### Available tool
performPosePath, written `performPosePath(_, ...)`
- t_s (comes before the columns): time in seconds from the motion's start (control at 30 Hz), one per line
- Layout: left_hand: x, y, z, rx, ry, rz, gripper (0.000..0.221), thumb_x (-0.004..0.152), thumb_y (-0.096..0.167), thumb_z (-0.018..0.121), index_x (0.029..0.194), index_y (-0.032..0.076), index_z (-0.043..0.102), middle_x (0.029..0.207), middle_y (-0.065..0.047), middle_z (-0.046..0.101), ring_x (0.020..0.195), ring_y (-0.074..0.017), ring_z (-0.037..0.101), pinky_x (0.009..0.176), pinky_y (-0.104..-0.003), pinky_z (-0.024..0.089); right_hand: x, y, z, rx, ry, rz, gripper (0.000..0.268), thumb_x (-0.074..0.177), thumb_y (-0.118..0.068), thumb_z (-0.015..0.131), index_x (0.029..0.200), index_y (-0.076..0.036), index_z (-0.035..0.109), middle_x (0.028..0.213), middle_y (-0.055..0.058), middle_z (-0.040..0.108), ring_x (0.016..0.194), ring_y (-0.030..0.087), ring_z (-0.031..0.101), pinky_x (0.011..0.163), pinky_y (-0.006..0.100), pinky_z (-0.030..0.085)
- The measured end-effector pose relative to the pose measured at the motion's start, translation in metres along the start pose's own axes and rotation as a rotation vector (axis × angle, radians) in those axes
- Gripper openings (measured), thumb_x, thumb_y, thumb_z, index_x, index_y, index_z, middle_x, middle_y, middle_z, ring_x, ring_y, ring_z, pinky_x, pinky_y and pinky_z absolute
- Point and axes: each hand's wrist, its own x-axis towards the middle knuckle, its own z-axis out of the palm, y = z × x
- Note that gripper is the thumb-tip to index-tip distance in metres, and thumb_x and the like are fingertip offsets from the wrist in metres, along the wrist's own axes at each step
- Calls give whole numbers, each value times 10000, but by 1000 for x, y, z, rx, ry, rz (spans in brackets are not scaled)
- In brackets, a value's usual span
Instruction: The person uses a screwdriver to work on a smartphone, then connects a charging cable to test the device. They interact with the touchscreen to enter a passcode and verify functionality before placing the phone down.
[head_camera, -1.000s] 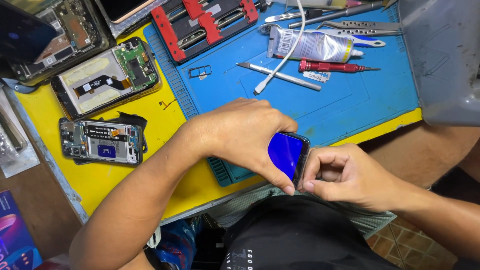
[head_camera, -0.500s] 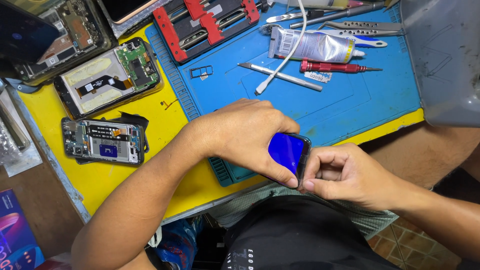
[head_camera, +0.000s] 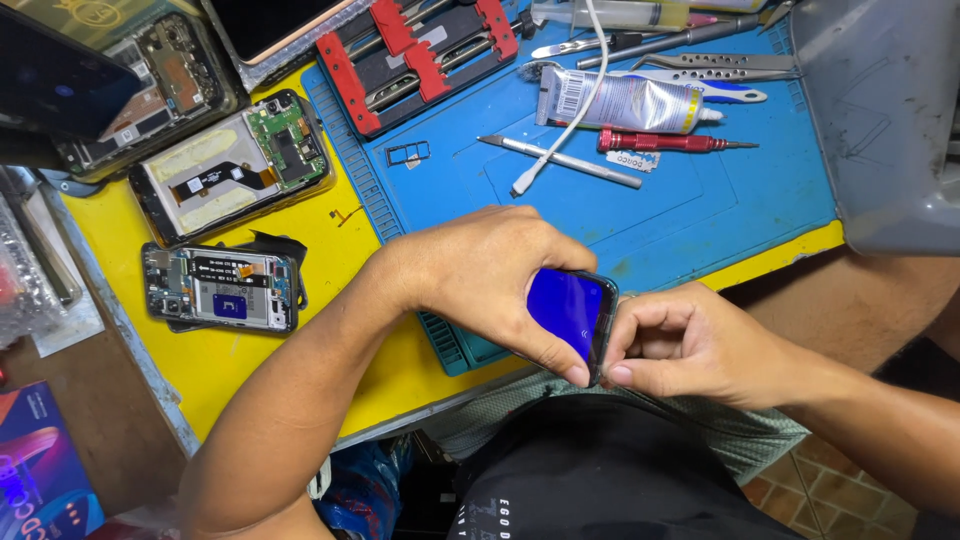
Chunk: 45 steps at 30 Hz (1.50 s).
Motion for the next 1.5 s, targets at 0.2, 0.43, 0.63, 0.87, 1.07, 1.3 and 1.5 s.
performPosePath(0.2, -6, -2, 0, -165, 50, 94, 530, 651, 664, 756, 758, 172, 591, 599, 33, 595, 538, -154, 543, 515, -301, 441, 9, -2, -2, -42, -70, -123, 92, 838, -123, 826, 869, -38, 811, 860, 73, 773, 800, 173, 714, 771, 305, 589)
performPosePath(0.43, -15, -7, -3, -369, 58, 105, 420, 674, 503, 847, 820, 173, 632, 682, 73, 609, 617, -81, 544, 555, -241, 439, 15, -23, 16, -136, 13, -291, 84, 820, -150, 823, 842, -70, 811, 821, 54, 770, 751, 150, 699, 715, 277, 570)
performPosePath(0.63, -18, -23, 11, -672, 115, 261, 384, 713, 375, 877, 928, 151, 651, 817, 73, 638, 748, -49, 553, 668, -213, 465, 30, -43, 36, -303, 284, -649, 229, 733, -236, 828, 803, -92, 664, 799, 42, 690, 754, 158, 640, 753, 272, 528)
performPosePath(0.87, -13, -48, 33, -1108, 139, 476, 393, 792, 376, 866, 953, 127, 608, 874, 18, 650, 821, -85, 595, 783, -225, 463, 44, -63, 39, -459, 362, -751, 376, 685, -116, 893, 963, 12, 675, 899, 103, 666, 849, 202, 622, 809, 284, 515)
performPosePath(1.07, -15, -52, 36, -1063, 151, 483, 469, 815, 403, 856, 1071, 88, 621, 997, -5, 645, 883, -101, 605, 816, -236, 486, 47, -71, 39, -420, 312, -714, 438, 605, -134, 923, 914, -9, 639, 879, 87, 641, 827, 183, 607, 771, 267, 525)
performPosePath(1.3, -13, -48, 51, -1294, 726, 397, 359, 851, 248, 833, 1042, 17, 636, 956, -92, 722, 843, -201, 708, 752, -293, 576, 68, -54, 20, -224, 339, -595, 308, 1080, -252, 515, 976, 21, 613, 927, 152, 615, 748, 234, 661, 728, 307, 603)
performPosePath(1.5, -20, -23, 39, -1751, 993, 724, 433, 1148, 340, 537, 1414, 0, 575, 1342, -159, 680, 1254, -265, 641, 1137, -427, 469, 69, -22, 20, 31, 227, -298, 617, 787, 41, 762, 1310, -9, 439, 1080, 212, 693, 921, 302, 759, 890, 459, 699)
